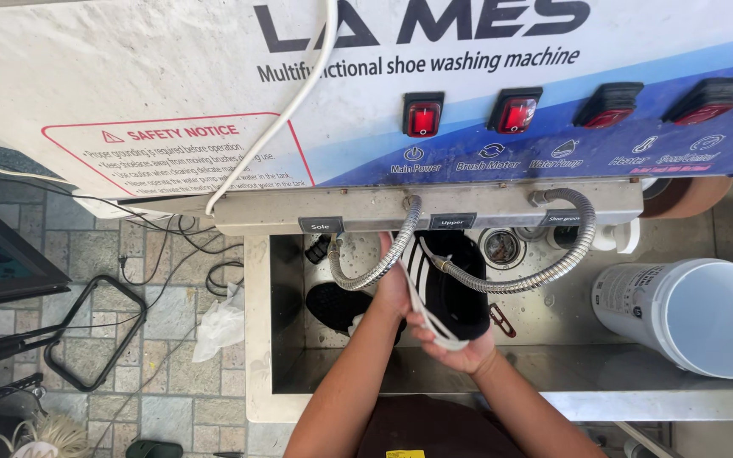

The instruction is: The person washes a pair of black and white sneakers in a sink, then uses a multifunctional shoe washing machine to scrub the soles and uppers. They manually wipe the shoes with a white cloth and rinse them again in the sink.

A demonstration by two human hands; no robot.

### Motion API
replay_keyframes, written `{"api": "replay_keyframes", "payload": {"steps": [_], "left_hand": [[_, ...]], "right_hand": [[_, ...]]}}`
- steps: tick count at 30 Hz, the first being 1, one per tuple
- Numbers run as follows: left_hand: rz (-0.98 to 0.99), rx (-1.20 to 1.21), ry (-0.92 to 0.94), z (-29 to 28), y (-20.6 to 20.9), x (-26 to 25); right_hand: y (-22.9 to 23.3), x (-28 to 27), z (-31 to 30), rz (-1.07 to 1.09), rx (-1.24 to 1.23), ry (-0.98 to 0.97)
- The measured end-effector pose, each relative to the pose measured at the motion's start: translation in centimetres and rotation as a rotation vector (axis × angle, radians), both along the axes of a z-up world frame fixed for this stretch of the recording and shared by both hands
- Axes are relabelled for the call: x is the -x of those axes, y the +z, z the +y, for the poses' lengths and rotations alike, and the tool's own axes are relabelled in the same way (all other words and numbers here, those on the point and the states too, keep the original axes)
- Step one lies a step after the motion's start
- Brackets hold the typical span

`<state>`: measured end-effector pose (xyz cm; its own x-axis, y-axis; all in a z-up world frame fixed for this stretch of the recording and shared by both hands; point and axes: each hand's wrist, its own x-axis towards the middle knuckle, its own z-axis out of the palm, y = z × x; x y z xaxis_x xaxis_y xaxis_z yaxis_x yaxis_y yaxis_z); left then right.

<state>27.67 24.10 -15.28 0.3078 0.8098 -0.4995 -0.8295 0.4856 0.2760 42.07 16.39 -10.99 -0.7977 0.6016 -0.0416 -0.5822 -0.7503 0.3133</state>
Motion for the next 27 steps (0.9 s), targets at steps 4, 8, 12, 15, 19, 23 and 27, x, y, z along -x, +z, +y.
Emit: {"api": "replay_keyframes", "payload": {"steps": [4, 8, 12, 15, 19, 23, 27], "left_hand": [[0.013, 0.055, 0.035, -1.2, 3.9, 1.7], [0.196, 0.375, -0.062, 1.6, 0.5, 4.8], [0.253, -0.035, 0.043, 4.9, -6.7, 5.4], [0.148, 0.033, 0.009, 7.5, -8.6, 4.9], [0.037, 0.168, -0.033, 8.9, -6.3, 4.1], [0.286, 0.350, -0.147, 9.0, -3.2, 4.8], [0.118, 0.308, -0.183, 9.3, -4.7, 5.1]], "right_hand": [[-1.9, -1.3, -1.4, -0.443, -0.037, 0.055], [-1.2, -1.8, -0.7, -1.196, -0.412, -0.187], [0.7, -0.3, 3.0, -1.403, -0.780, -0.209], [-0.7, 0.6, 6.5, -1.469, -0.691, -0.171], [-4.9, 0.9, 9.4, -1.675, -0.698, -0.199], [-6.3, -0.4, 9.9, -1.999, -1.144, -0.317], [-6.5, -1.3, 10.3, -2.085, -1.470, -0.452]]}}
